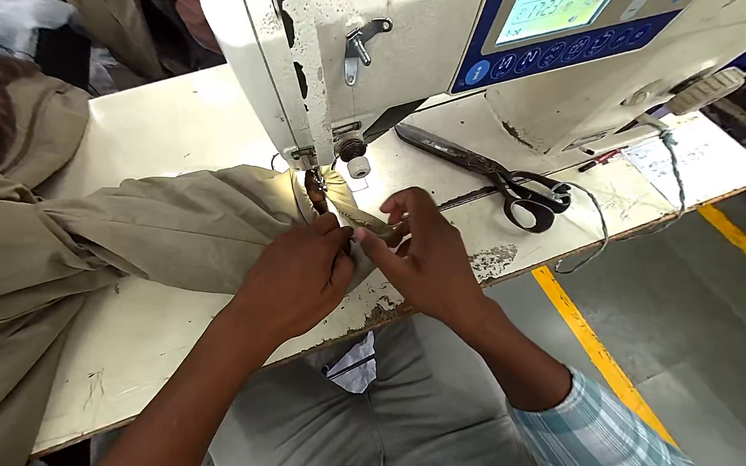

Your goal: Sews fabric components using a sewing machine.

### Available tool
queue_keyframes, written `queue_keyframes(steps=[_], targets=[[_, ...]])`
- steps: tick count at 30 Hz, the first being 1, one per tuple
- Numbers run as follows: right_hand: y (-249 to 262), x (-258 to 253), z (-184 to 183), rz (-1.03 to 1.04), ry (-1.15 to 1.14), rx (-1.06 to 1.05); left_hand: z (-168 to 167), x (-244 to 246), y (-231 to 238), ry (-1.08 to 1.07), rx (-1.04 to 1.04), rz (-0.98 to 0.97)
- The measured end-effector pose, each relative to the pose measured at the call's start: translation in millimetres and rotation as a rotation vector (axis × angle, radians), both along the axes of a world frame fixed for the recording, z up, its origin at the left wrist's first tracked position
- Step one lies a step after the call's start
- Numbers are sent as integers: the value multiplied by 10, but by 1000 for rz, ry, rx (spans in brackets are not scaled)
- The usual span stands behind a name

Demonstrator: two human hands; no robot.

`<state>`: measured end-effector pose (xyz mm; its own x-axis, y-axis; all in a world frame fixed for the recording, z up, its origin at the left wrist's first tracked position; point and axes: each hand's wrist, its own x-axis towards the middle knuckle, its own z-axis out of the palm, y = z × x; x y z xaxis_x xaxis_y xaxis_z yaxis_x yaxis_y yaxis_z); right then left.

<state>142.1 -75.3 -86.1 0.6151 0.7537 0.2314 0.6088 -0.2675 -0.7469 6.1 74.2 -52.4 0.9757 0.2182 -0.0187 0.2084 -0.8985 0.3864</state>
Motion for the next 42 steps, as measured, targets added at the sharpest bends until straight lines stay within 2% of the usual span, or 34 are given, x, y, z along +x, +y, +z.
queue_keyframes(steps=[2,4,7,11,15,18,20,22,26,32,38,40,42], targets=[[111,75,-2,33,-11,-172,-26,1,-7,-8,12,-4],[175,185,27,107,13,-245,-38,-4,-5,-14,11,3],[165,349,87,155,149,-178,-37,-13,-18,-20,9,23],[178,386,104,87,336,-86,-51,-3,-29,-27,20,24],[207,114,239,103,146,-116,-84,-23,-94,-44,57,34],[192,36,335,252,43,-211,-123,-33,-123,-69,95,23],[192,172,373,387,76,-254,-132,-35,-116,-78,120,12],[255,396,366,426,140,-252,-128,-29,-91,-74,148,0],[694,685,166,256,95,-182,-120,-26,-70,-82,150,3],[1023,555,-54,48,-7,-138,-151,-38,-70,-81,144,24],[804,599,-8,88,-26,30,-123,-29,-79,-92,153,91],[601,521,123,169,9,-35,-131,-44,-94,-87,135,119],[417,434,294,286,16,-204,-140,-49,-105,-87,132,131]])
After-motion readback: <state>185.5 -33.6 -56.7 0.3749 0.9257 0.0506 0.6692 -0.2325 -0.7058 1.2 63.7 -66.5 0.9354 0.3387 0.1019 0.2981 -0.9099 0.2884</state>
